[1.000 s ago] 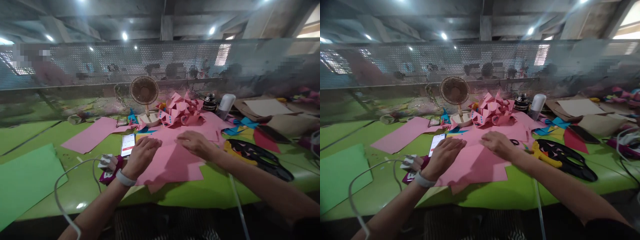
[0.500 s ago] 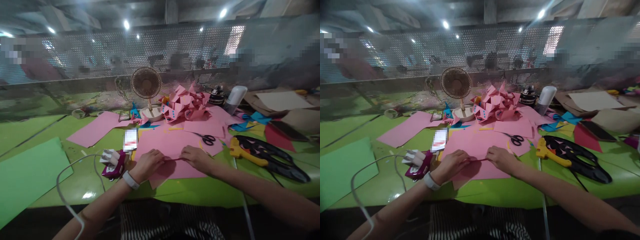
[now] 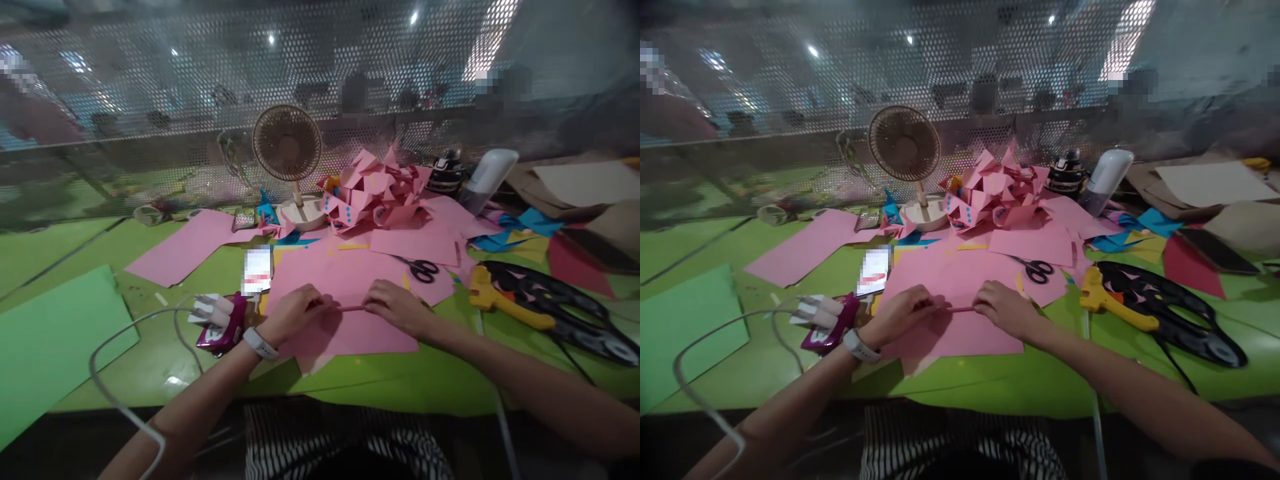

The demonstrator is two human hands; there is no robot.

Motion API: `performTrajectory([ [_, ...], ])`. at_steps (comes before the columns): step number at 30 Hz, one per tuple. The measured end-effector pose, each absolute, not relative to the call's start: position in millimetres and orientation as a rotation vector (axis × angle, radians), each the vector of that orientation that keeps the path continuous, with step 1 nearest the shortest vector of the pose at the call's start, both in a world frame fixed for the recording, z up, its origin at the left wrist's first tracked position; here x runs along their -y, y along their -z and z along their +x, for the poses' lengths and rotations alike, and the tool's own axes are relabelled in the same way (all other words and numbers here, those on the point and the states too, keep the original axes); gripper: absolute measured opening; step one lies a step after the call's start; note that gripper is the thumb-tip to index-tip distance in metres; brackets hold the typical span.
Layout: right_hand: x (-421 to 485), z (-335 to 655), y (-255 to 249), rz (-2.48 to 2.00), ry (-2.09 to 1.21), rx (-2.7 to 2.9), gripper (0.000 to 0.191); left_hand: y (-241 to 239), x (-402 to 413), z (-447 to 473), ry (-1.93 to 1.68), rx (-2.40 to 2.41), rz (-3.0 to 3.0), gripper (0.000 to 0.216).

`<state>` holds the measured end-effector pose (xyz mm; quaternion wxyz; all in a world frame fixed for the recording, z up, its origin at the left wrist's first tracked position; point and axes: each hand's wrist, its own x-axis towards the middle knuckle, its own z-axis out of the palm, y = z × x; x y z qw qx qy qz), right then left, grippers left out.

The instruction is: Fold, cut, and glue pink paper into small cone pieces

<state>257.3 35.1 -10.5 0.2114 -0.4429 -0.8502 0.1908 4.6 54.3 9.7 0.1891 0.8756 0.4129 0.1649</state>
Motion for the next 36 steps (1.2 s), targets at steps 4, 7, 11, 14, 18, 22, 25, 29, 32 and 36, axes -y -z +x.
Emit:
performTrajectory([
  [4, -36.7, 257.9, 11.2, -1.294, -0.596, 2.301, 0.016, -10.6, -54.9, 4.7, -0.426, -1.218, 2.478, 0.032],
  [7, -38.7, 257.6, 12.3, -1.351, -0.614, 2.283, 0.016, -10.6, -54.5, 4.1, -0.397, -1.284, 2.519, 0.034],
  [11, -41.6, 258.6, 13.2, -1.455, -0.627, 2.263, 0.019, -12.1, -53.2, 1.3, -0.302, -1.391, 2.590, 0.032],
  [14, -43.3, 260.1, 13.4, -1.507, -0.627, 2.246, 0.023, -15.2, -52.6, -3.1, -0.208, -1.462, 2.626, 0.027],
  [18, -44.3, 260.6, 12.8, -1.526, -0.665, 2.240, 0.024, -20.2, -53.3, -11.6, -0.071, -1.531, 2.655, 0.030],
  [22, -44.5, 259.8, 11.1, -1.540, -0.695, 2.227, 0.024, -25.3, -54.1, -19.9, 0.007, -1.555, 2.678, 0.035],
  [25, -44.7, 259.2, 9.9, -1.552, -0.700, 2.224, 0.024, -29.9, -54.7, -25.1, 0.057, -1.584, 2.709, 0.044],
  [29, -45.3, 259.4, 9.9, -1.538, -0.688, 2.225, 0.023, -38.0, -53.8, -28.7, 0.152, -1.655, 2.736, 0.048],
  [32, -46.3, 260.0, 12.0, -1.513, -0.690, 2.239, 0.023, -41.0, -45.0, -18.5, 0.059, -1.796, 2.752, 0.044],
  [36, -47.0, 259.8, 14.7, -1.514, -0.660, 2.247, 0.022, -27.1, -22.4, 15.3, -0.184, -1.452, 2.981, 0.054],
])
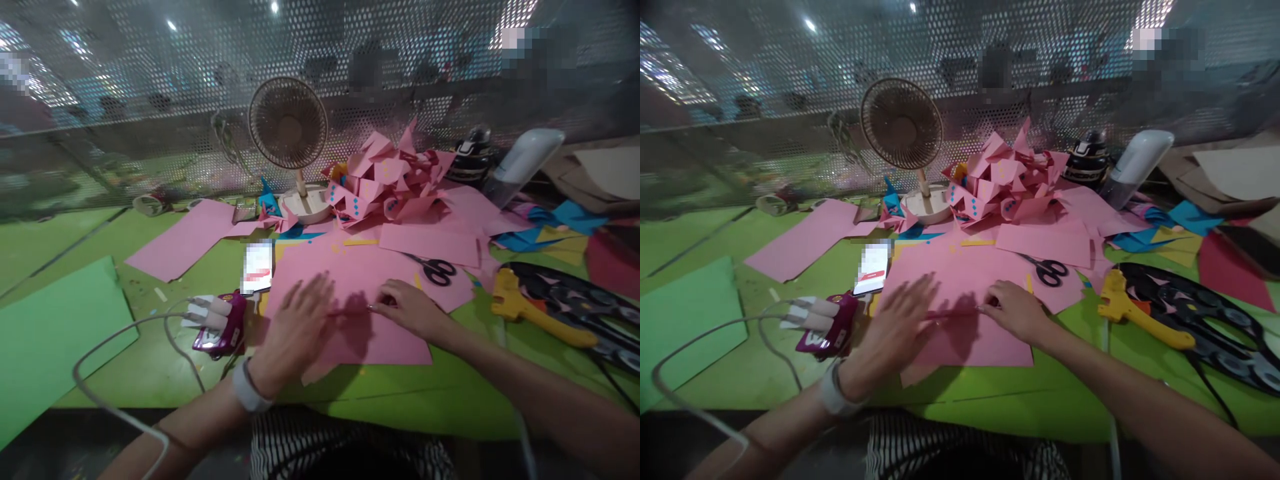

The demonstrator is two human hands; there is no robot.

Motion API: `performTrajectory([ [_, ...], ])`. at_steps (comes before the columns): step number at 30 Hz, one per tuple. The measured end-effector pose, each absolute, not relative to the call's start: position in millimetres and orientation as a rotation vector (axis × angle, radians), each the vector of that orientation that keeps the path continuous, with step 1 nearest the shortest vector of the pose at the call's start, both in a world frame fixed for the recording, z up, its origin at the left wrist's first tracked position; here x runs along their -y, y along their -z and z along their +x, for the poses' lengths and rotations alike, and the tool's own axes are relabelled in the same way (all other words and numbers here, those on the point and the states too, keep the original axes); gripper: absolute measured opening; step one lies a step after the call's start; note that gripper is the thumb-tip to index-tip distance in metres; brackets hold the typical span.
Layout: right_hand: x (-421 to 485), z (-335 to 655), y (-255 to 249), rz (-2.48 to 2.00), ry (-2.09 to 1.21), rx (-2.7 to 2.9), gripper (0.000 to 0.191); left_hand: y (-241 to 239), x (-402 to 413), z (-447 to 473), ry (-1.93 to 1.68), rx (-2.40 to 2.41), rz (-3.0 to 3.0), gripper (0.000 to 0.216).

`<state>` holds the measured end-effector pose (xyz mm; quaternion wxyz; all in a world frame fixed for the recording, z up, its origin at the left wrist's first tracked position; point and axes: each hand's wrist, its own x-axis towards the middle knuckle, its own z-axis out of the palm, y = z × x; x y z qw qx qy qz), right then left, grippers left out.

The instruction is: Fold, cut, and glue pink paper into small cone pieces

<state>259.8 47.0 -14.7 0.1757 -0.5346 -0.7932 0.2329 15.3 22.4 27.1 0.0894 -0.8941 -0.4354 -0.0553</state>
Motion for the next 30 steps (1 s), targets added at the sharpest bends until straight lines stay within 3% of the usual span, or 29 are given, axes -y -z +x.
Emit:
performTrajectory([
  [3, -46.2, 258.6, 14.0, -1.507, -0.652, 2.236, 0.021, -6.0, -11.2, 35.7, 0.223, 1.053, -2.837, 0.082],
  [6, -45.4, 257.3, 12.0, -1.511, -0.667, 2.214, 0.024, 10.6, -10.3, 40.3, 0.241, 1.074, -2.906, 0.090],
  [30, -46.0, 256.6, 9.4, -1.494, -0.528, 2.292, 0.031, 13.2, -14.2, 36.3, 0.146, 1.153, -2.977, 0.086],
])
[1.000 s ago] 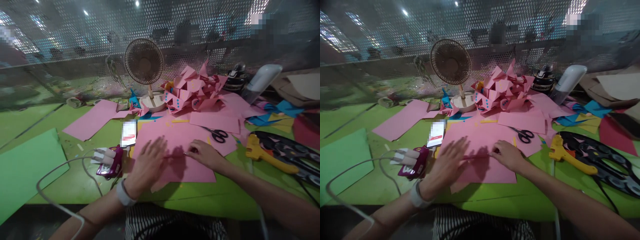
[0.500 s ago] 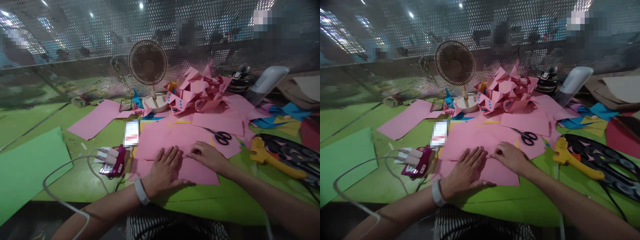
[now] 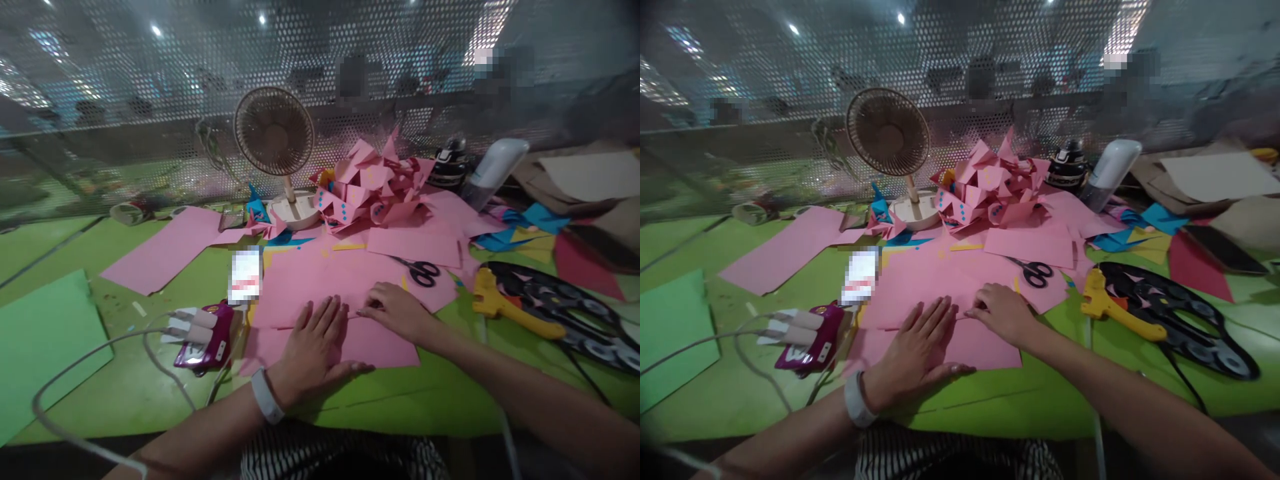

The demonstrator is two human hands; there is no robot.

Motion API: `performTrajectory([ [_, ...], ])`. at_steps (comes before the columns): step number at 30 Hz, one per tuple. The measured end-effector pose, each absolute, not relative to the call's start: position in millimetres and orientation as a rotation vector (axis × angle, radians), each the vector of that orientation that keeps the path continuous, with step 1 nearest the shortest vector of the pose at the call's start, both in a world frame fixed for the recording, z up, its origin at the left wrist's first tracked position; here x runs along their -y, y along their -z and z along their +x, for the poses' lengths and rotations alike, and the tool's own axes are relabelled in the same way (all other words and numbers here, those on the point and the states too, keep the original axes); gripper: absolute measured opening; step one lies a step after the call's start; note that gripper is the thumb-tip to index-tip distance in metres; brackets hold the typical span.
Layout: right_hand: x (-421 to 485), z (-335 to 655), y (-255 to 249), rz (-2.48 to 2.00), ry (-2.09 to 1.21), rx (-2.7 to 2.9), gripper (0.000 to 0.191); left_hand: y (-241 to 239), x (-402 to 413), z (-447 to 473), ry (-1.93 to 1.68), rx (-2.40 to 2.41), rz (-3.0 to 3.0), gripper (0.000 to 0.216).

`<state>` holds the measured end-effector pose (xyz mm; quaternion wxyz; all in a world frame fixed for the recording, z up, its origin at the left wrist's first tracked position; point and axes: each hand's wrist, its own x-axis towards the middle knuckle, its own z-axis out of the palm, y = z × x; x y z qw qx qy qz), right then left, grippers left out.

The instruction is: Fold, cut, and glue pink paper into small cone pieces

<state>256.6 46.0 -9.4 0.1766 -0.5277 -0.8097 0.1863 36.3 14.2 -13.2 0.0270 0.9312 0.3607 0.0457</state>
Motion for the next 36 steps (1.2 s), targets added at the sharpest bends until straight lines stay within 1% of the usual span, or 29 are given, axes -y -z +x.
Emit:
performTrajectory([
  [7, -47.8, 256.3, 6.3, -1.518, -0.488, 2.307, 0.038, 9.3, -15.1, 38.0, -0.145, -1.095, 2.909, 0.077],
  [12, -51.3, 256.3, 7.5, -1.534, -0.513, 2.321, 0.040, 10.7, -16.5, 37.4, -0.103, -1.094, 2.925, 0.079],
  [15, -51.5, 257.9, 3.1, -1.547, -0.490, 2.344, 0.038, 11.1, -16.1, 37.2, -0.097, -1.089, 2.927, 0.078],
  [19, -53.5, 266.7, -0.4, -1.699, -0.424, 2.355, 0.030, 11.2, -15.5, 37.6, -0.114, -1.114, 2.909, 0.077],
  [22, -58.0, 276.2, 3.3, -1.795, -0.318, 2.364, 0.024, 11.2, -15.4, 37.3, -0.160, -1.102, 2.914, 0.076],
  [25, -62.0, 284.5, 4.4, -1.874, -0.177, 2.349, 0.024, 11.4, -15.0, 36.4, -0.204, -1.087, 2.922, 0.075],
  [28, -58.1, 284.5, -3.8, -1.883, -0.017, 2.263, 0.030, 12.1, -13.8, 35.5, -0.208, -1.097, 2.915, 0.075],
  [30, -48.5, 277.0, -9.9, -1.706, 0.005, 2.282, 0.036, 12.9, -12.9, 35.3, -0.209, -1.112, 2.906, 0.076],
  [32, -34.9, 265.5, -10.7, -1.437, -0.124, 2.422, 0.043, 14.0, -12.4, 35.3, -0.221, -1.119, 2.900, 0.077],
  [33, -28.0, 259.7, -8.3, -1.334, -0.208, 2.506, 0.051, 14.6, -12.3, 35.3, -0.231, -1.120, 2.899, 0.076],
  [35, -16.3, 250.9, 1.0, -1.241, -0.345, 2.637, 0.068, 15.5, -12.4, 35.2, -0.254, -1.117, 2.901, 0.074],
  [36, -12.4, 248.4, 6.9, -1.234, -0.380, 2.674, 0.073, 15.7, -12.5, 35.1, -0.261, -1.110, 2.904, 0.073],
])
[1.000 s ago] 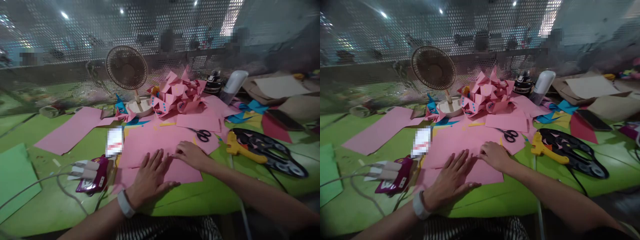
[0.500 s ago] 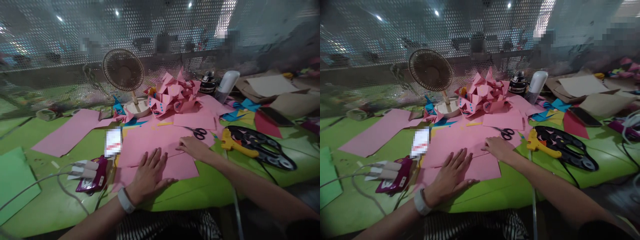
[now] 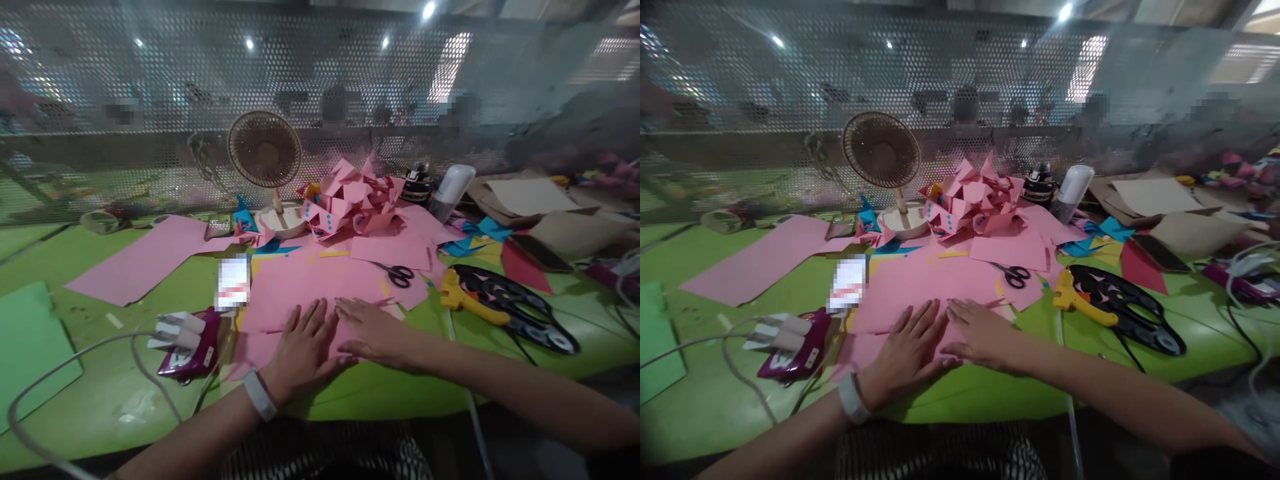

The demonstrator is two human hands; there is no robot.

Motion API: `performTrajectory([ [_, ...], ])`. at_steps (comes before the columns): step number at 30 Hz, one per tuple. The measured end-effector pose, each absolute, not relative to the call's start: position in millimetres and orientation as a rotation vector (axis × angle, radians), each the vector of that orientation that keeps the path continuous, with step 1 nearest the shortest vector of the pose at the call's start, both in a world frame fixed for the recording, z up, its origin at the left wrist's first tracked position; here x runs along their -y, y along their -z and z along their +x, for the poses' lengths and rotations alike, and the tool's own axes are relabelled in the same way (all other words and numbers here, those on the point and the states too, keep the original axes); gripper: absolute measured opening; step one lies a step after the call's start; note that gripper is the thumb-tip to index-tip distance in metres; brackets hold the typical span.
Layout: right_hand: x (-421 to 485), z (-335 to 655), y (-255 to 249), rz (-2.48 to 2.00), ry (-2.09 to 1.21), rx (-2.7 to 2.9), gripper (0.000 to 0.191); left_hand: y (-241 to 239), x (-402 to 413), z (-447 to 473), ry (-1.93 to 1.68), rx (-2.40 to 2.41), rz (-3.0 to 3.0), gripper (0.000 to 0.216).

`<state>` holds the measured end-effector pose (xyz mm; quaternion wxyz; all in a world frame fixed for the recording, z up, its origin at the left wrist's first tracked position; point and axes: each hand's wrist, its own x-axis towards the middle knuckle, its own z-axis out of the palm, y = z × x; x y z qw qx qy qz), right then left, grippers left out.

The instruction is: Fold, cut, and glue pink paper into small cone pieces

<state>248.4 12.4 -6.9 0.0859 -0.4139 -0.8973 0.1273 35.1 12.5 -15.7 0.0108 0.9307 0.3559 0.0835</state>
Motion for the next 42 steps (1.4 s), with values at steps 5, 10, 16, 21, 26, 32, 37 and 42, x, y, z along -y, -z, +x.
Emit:
performTrajectory([
  [5, -9.1, 249.5, 26.7, -1.237, -0.340, 2.709, 0.077, 15.7, -12.3, 34.1, -0.256, -1.100, 2.893, 0.072],
  [10, -11.0, 256.9, 25.9, -1.194, -0.294, 2.766, 0.075, 18.2, -11.0, 33.6, -0.261, -1.129, 2.851, 0.074],
  [16, -10.1, 279.0, 32.4, -1.252, -0.139, 2.764, 0.075, 16.7, -8.8, 33.7, -0.257, -1.135, 2.804, 0.076],
  [21, -8.7, 289.7, 37.4, -1.268, -0.092, 2.760, 0.076, 13.0, -7.1, 33.7, -0.254, -1.143, 2.789, 0.077],
  [26, -7.0, 300.9, 38.9, -1.326, -0.055, 2.697, 0.080, 14.2, -7.0, 35.0, -0.248, -1.138, 2.801, 0.079],
  [32, -6.8, 305.0, 38.4, -1.331, -0.068, 2.695, 0.079, 11.4, -7.3, 28.2, -0.179, -1.162, 2.806, 0.081],
  [37, -6.6, 303.3, 36.1, -1.337, -0.070, 2.704, 0.079, 4.8, -5.5, -1.5, -0.065, -1.228, 2.829, 0.080],
  [42, -6.1, 304.5, 34.1, -1.342, -0.102, 2.709, 0.080, 5.3, -0.9, -22.2, -0.060, -1.305, 2.869, 0.081],
])
